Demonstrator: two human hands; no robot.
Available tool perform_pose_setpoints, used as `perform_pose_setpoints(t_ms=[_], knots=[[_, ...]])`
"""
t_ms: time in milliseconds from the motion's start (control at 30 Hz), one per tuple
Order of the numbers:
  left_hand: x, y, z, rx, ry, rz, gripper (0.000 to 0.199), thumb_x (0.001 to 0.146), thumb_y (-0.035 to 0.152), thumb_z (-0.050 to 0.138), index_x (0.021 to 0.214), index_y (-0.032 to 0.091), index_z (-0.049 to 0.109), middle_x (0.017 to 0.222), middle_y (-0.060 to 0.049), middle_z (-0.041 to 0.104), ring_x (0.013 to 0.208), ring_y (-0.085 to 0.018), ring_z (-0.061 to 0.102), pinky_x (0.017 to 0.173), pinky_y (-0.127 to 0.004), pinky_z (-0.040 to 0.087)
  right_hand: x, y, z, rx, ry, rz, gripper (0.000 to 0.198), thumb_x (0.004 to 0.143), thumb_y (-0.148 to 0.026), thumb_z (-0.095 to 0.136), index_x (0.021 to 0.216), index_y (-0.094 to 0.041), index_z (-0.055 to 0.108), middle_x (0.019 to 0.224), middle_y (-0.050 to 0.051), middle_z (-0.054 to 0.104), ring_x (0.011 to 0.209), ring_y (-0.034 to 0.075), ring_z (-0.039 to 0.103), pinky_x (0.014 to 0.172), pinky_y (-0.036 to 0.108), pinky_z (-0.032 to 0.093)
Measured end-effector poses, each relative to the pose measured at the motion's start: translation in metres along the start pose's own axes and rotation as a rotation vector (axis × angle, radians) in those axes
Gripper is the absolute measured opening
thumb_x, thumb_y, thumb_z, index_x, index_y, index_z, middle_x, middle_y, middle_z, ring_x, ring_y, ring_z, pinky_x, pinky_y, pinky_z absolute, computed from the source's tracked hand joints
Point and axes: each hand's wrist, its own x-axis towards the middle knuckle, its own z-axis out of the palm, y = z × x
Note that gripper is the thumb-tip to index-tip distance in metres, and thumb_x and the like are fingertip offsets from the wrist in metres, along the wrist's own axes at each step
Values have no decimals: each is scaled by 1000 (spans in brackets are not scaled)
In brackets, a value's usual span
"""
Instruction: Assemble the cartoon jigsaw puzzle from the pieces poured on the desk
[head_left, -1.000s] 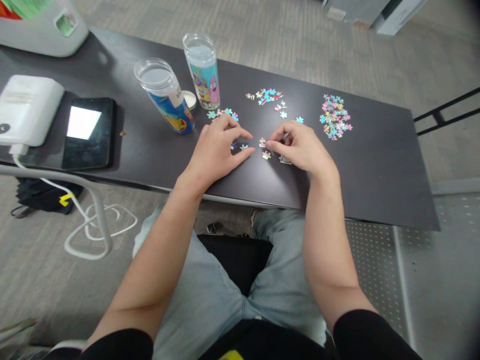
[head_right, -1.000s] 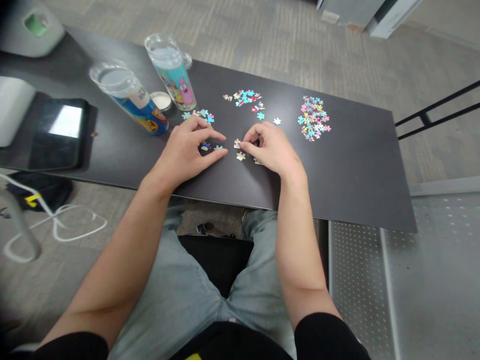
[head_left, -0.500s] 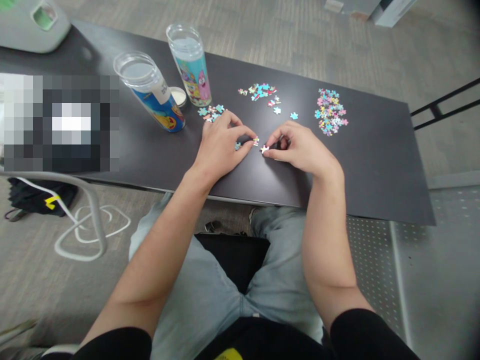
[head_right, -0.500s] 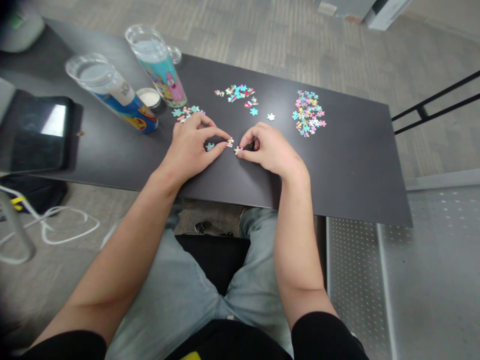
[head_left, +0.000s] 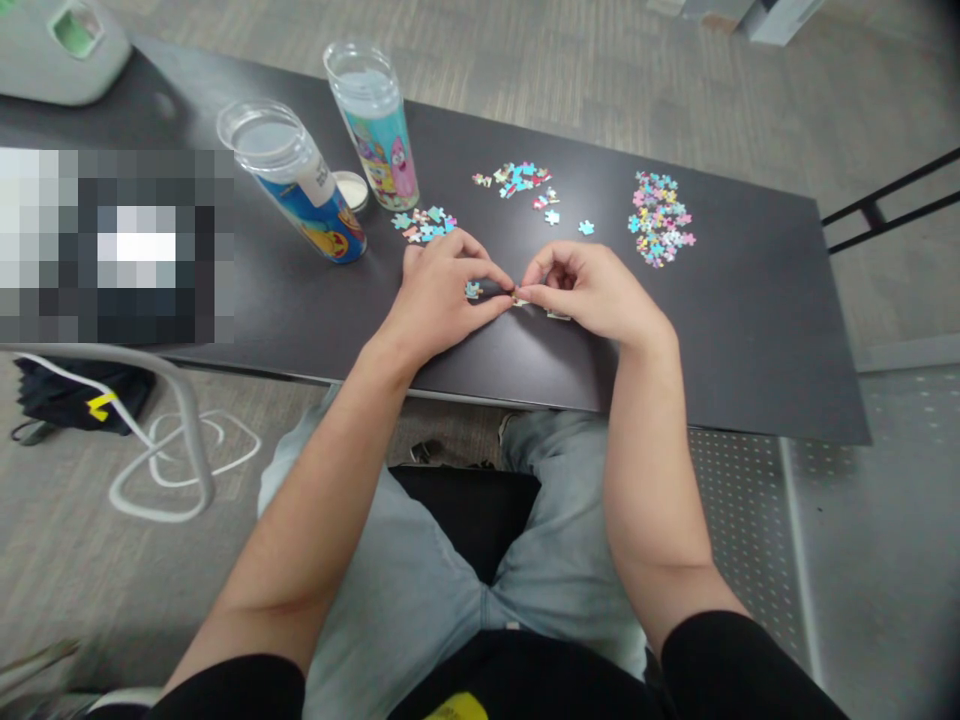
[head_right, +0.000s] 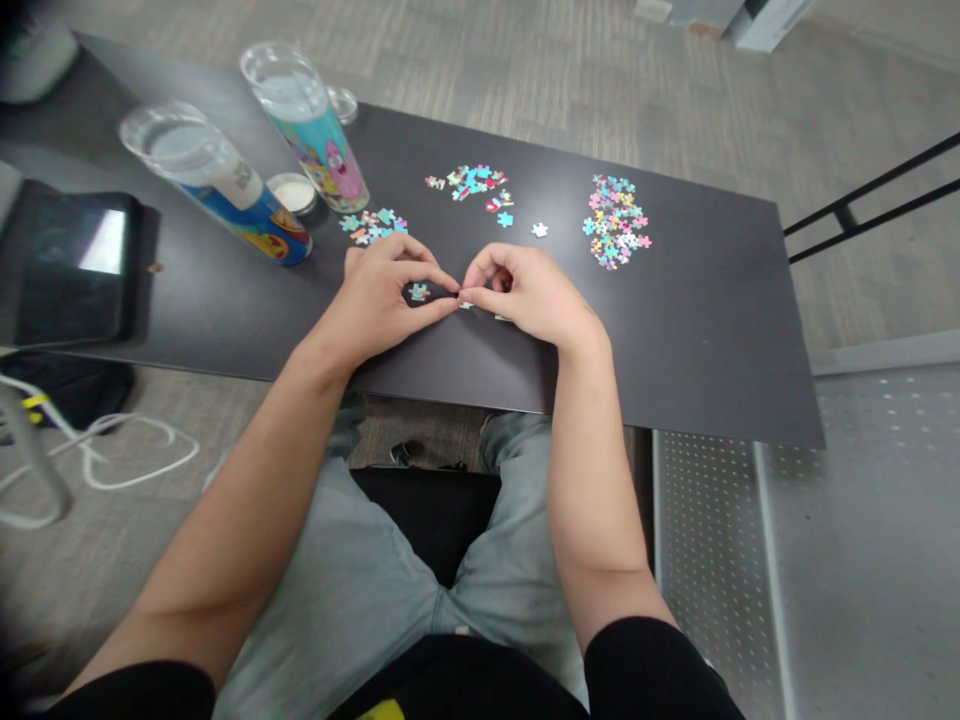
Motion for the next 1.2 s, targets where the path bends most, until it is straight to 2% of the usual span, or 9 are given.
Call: perform_pose_setpoints(t_ms=[100, 267, 367, 500, 633, 733, 967, 1200], knots=[[-1, -1, -1, -12, 0, 13, 19, 110, 40, 89, 127, 37, 98, 143, -8, 80, 143, -38, 69, 133, -64, 43, 4, 1, 3, 81, 35, -23, 42, 96, -62, 109, 100, -29, 83, 81, 0, 77, 73, 20, 64, 70, 38, 49], [-4, -1, -5, -52, 0, 35, 39, 102, 44, 98, 140, 36, 92, 150, -8, 78, 149, -39, 67, 135, -63, 40, 10, 9, 8, 167, 52, -79, 52, 89, -68, 114, 102, -29, 82, 85, 1, 82, 76, 21, 66, 70, 38, 53], [-4, -2, -6, -65, 8, 35, 33, 104, 44, 97, 136, 35, 92, 148, -7, 79, 147, -39, 69, 135, -62, 40, 9, 14, 5, 153, 35, -86, 45, 95, -62, 111, 107, -29, 84, 89, 2, 83, 78, 22, 68, 71, 39, 53], [-2, -4, -4, -78, 13, 35, 20, 110, 45, 92, 127, 36, 96, 141, -8, 82, 143, -38, 71, 133, -62, 41, 6, 20, -2, 16, 43, -97, 32, 96, -47, 108, 113, -27, 89, 97, 2, 81, 77, 20, 62, 73, 39, 50], [-2, -5, -6, -75, 4, 38, 12, 110, 44, 91, 117, 35, 97, 136, -8, 85, 139, -37, 72, 130, -63, 42, 8, 24, -3, -141, 18, -188, 33, 90, -41, 110, 117, -27, 97, 112, 5, 81, 90, 23, 59, 84, 41, 52], [-4, -6, -10, -70, 12, 28, 11, 109, 42, 93, 113, 33, 96, 136, -8, 86, 139, -38, 73, 129, -63, 42, 9, 24, -1, -189, -38, -214, 31, 94, -36, 108, 123, -29, 100, 116, 5, 78, 95, 24, 59, 89, 41, 52], [-6, -5, -12, -66, 8, 8, 13, 108, 44, 92, 110, 31, 94, 135, -7, 87, 138, -38, 72, 131, -65, 39, 11, 22, -1, -225, -61, -194, 19, 98, -33, 107, 115, -27, 99, 109, 4, 72, 91, 23, 56, 94, 43, 52], [-6, -2, -10, -82, 22, 14, 12, 107, 43, 93, 106, 31, 93, 135, -7, 87, 138, -38, 73, 132, -66, 39, 10, 22, 0, -250, -3, -151, 24, 94, -38, 113, 107, -26, 97, 105, 2, 71, 88, 21, 55, 94, 42, 50]])
